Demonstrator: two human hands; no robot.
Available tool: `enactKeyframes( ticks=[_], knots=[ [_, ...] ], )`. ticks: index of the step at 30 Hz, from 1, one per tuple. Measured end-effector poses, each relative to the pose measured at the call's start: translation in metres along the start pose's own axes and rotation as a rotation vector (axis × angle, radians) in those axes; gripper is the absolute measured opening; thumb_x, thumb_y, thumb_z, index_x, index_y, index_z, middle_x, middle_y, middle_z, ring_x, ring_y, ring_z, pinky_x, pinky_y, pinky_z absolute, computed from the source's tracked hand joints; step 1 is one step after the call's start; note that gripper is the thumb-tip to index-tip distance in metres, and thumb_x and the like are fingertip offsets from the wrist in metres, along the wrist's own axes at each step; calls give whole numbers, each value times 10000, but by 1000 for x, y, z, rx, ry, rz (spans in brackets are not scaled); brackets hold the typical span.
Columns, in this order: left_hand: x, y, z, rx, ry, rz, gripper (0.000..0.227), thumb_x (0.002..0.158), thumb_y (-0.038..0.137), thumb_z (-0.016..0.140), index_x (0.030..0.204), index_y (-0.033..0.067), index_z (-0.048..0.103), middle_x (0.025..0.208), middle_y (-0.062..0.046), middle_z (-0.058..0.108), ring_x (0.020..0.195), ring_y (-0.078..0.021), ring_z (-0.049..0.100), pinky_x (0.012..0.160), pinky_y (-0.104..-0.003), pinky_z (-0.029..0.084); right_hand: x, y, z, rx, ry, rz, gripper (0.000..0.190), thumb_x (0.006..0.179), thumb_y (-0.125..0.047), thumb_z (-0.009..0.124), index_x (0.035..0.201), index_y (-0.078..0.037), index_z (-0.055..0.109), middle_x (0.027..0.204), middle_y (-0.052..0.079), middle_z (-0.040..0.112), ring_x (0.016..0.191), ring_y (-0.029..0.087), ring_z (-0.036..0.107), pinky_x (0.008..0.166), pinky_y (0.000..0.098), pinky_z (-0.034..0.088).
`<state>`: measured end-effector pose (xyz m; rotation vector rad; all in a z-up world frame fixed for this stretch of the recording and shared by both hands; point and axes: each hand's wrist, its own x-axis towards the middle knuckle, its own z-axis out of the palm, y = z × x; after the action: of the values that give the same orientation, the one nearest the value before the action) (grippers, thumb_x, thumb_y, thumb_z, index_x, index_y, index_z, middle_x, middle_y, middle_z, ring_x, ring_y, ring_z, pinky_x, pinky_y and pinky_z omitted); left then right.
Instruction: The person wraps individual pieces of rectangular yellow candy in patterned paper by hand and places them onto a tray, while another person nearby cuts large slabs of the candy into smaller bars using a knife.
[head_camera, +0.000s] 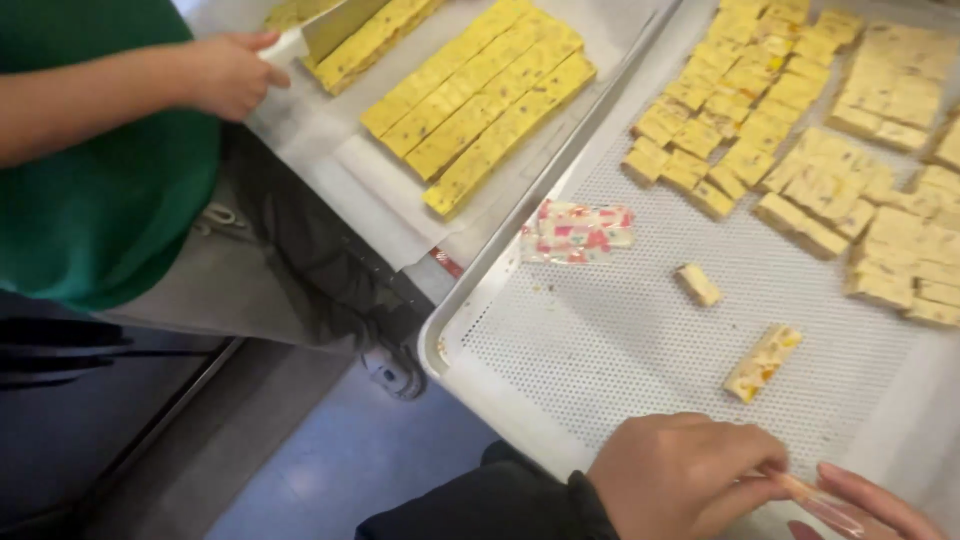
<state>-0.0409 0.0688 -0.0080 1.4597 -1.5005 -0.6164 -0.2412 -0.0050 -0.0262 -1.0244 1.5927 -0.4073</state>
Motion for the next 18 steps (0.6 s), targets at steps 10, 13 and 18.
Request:
enactKeyframes(
  ticks=[10, 13, 18],
  knots=[
    [0, -6, 9, 180, 194, 244, 109, 1031, 205, 560, 1030, 159, 658, 1180, -52, 679, 1065, -249, 689, 1022, -473, 496, 34, 48, -19, -571, -162, -651, 546, 671, -73, 746, 1206, -148, 670, 1171, -13, 763, 1058, 63, 723, 965, 220, 518],
    [5, -14, 2, 179, 182, 304, 124, 1009, 58, 559, 975, 124, 658, 1070, -46, 657, 940, -233, 649, 933, -422, 488, -11, 12, 6, -589, 5, -866, 422, 671, -49, 744, 1083, -138, 730, 1036, -35, 783, 902, 18, 741, 863, 159, 512],
    [14, -18, -6, 71, 104, 330, 34, 996, 70, 641, 1024, 62, 656, 1020, -83, 635, 842, -265, 605, 797, -392, 488, -14, -15, 9, -610, -130, -915, 523, 627, -27, 761, 1131, -160, 724, 1130, -46, 790, 1006, 21, 763, 917, 180, 512]
  ],
)
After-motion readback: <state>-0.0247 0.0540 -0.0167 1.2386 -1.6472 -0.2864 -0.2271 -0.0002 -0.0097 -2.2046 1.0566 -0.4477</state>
